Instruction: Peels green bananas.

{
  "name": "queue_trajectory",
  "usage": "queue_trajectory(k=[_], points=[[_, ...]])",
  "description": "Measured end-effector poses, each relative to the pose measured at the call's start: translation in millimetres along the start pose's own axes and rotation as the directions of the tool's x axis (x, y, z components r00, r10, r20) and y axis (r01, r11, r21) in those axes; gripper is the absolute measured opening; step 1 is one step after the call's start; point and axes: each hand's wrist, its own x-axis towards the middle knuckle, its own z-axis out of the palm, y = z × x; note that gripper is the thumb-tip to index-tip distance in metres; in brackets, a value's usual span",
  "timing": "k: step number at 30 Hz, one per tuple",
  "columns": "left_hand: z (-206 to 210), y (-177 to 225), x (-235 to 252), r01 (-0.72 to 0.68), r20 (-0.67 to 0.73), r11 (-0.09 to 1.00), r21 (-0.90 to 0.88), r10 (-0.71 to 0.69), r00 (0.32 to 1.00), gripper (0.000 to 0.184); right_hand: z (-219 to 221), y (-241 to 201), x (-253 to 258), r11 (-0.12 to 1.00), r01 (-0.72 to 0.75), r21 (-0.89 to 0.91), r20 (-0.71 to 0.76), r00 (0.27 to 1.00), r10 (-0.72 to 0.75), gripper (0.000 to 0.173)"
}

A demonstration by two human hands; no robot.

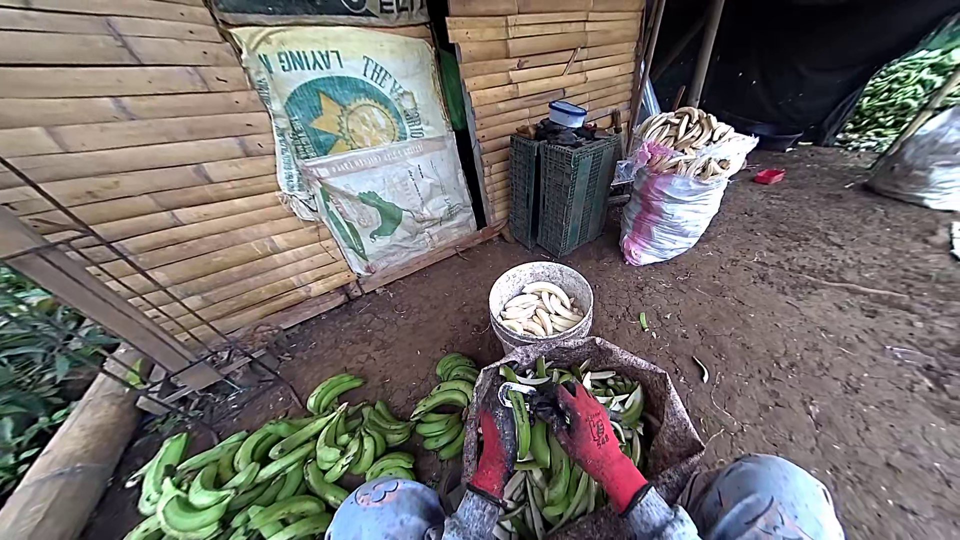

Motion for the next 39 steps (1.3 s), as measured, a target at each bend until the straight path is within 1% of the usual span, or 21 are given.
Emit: queue_trajectory(k=[2,4,6,7,8,10,12,13,15,18,20,21,23,26,28,30,31,33,36,38,39], points=[[-1,9,-8,-0.045,0.052,0.984,0.173,0.037,0.998,0.041,-1,4,6,0.995,-0.088,0.042,0.045,0.995,0.086,0.041],[1,28,-23,0.0,0.126,0.974,0.228,-0.029,0.992,0.043,-3,12,15,0.975,-0.206,0.084,0.075,0.977,0.2,0.04],[2,29,-27,0.1,0.142,0.987,0.127,-0.118,0.983,0.04,-10,18,22,0.951,-0.299,0.078,0.095,0.952,0.291,0.038],[3,23,-23,0.169,0.117,0.985,-0.034,-0.164,0.98,0.038,-13,21,21,0.953,-0.289,0.089,0.071,0.956,0.283,0.038],[4,15,-12,0.244,0.138,0.934,-0.262,-0.214,0.967,0.04,-14,23,19,0.966,-0.223,0.128,0.023,0.975,0.222,0.038],[-6,0,8,0.413,0.361,0.6,-0.685,-0.214,0.908,0.051,-13,30,9,0.978,0.031,0.205,-0.041,0.999,-0.023,0.035],[-12,-4,18,0.492,0.48,0.319,-0.81,-0.12,0.869,0.053,-13,34,2,0.949,0.253,0.188,0.025,0.965,-0.262,0.033],[-13,-4,20,0.523,0.519,0.268,-0.809,-0.094,0.85,0.051,-11,33,0,0.934,0.333,0.13,0.042,0.939,-0.341,0.032],[-9,-6,16,0.452,0.446,0.44,-0.776,-0.122,0.886,0.046,-7,27,-1,0.939,0.342,0.037,0.014,0.94,-0.342,0.034],[-2,-9,3,0.256,0.276,0.749,-0.612,-0.1,0.956,0.037,-6,15,4,0.997,0.077,-0.004,-0.022,0.997,-0.078,0.036],[0,-1,-6,0.147,0.192,0.916,-0.373,-0.079,0.978,0.031,-14,11,13,0.99,-0.138,-0.022,-0.004,0.99,0.138,0.039],[-2,5,-8,0.07,0.194,0.975,-0.212,-0.028,0.981,0.034,-19,12,17,0.973,-0.229,-0.021,0.007,0.973,0.229,0.04],[4,21,5,-0.052,0.13,0.995,-0.089,0.063,0.99,0.037,-22,22,21,0.951,-0.308,0.035,-0.063,0.949,0.31,0.039],[9,62,52,-0.239,0.054,0.968,-0.077,0.243,0.968,0.049,-27,26,20,0.962,-0.249,0.114,-0.182,0.947,0.266,0.038],[12,74,90,-0.264,0.115,0.961,0.081,0.255,0.96,0.064,-26,25,16,0.972,-0.189,0.14,-0.229,0.949,0.217,0.038],[20,62,109,-0.282,0.218,0.908,0.31,0.221,0.951,0.074,-27,27,12,0.975,-0.152,0.16,-0.267,0.945,0.19,0.038],[24,49,105,-0.262,0.27,0.873,0.411,0.158,0.95,0.07,-28,29,10,0.976,-0.139,0.169,-0.285,0.941,0.183,0.038],[30,19,76,-0.176,0.416,0.789,0.589,-0.109,0.903,0.056,-30,32,10,0.972,-0.134,0.194,-0.297,0.936,0.189,0.038],[40,-22,31,-0.229,0.486,0.482,0.846,-0.52,0.702,0.061,-28,34,9,0.969,-0.141,0.201,-0.281,0.94,0.195,0.038],[39,-42,20,-0.256,0.408,0.326,0.91,-0.595,0.692,0.064,-27,34,4,0.971,-0.145,0.189,-0.256,0.948,0.191,0.038],[35,-47,23,-0.254,0.388,0.299,0.92,-0.599,0.7,0.063,-28,35,3,0.972,-0.147,0.185,-0.243,0.951,0.191,0.038]])
